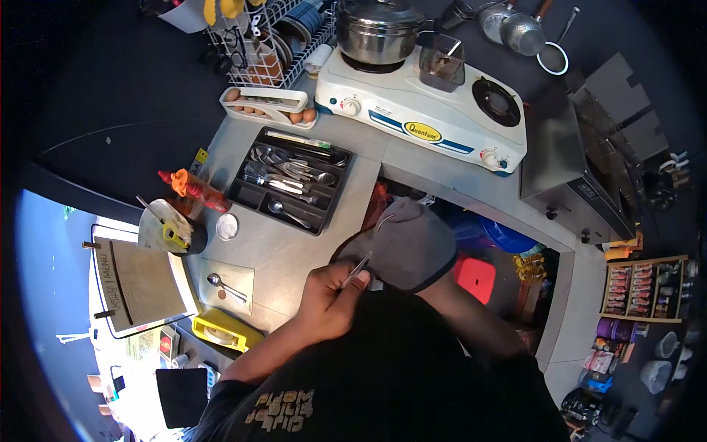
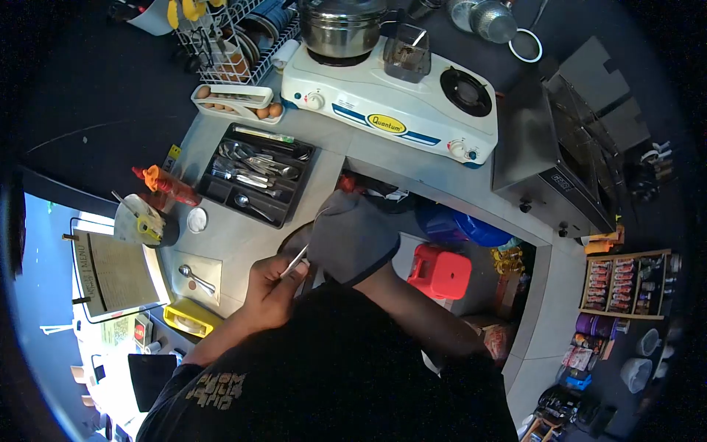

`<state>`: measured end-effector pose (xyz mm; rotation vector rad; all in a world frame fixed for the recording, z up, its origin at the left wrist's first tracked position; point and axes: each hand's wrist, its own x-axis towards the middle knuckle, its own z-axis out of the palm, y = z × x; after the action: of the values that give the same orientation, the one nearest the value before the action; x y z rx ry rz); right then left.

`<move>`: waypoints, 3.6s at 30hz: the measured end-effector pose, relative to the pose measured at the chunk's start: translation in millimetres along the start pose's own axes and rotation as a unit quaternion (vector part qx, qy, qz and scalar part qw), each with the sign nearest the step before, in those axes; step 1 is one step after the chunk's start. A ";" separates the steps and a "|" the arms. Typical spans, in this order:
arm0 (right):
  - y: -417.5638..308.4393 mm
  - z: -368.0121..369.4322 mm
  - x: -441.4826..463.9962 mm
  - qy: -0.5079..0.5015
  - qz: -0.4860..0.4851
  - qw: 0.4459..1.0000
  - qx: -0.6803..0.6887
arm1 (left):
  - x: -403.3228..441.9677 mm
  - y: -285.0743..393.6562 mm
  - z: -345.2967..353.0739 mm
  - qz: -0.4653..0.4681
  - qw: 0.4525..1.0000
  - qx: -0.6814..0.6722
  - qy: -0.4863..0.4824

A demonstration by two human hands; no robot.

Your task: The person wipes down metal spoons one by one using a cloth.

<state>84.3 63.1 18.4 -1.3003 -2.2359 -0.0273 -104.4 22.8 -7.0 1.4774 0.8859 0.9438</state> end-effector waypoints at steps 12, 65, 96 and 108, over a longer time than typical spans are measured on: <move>-0.2 -11.0 -3.9 -0.035 0.070 0.994 -0.072 | 20.5 10.6 21.7 -0.037 0.998 -0.060 -0.003; -6.2 -14.0 -26.8 -0.057 0.028 0.996 -0.061 | -8.8 4.1 36.1 -0.050 0.997 0.052 -0.037; 1.4 -63.2 -53.2 -0.014 0.034 0.999 -0.012 | -0.6 10.3 54.3 0.088 0.986 0.116 -0.083; -3.3 -62.0 -56.7 0.002 0.071 0.996 -0.063 | 5.1 18.9 67.1 0.119 0.985 0.103 -0.077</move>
<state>131.0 -1.3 45.5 -1.5220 -2.1638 -0.1197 -40.3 -0.9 7.9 1.8385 0.7209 0.9172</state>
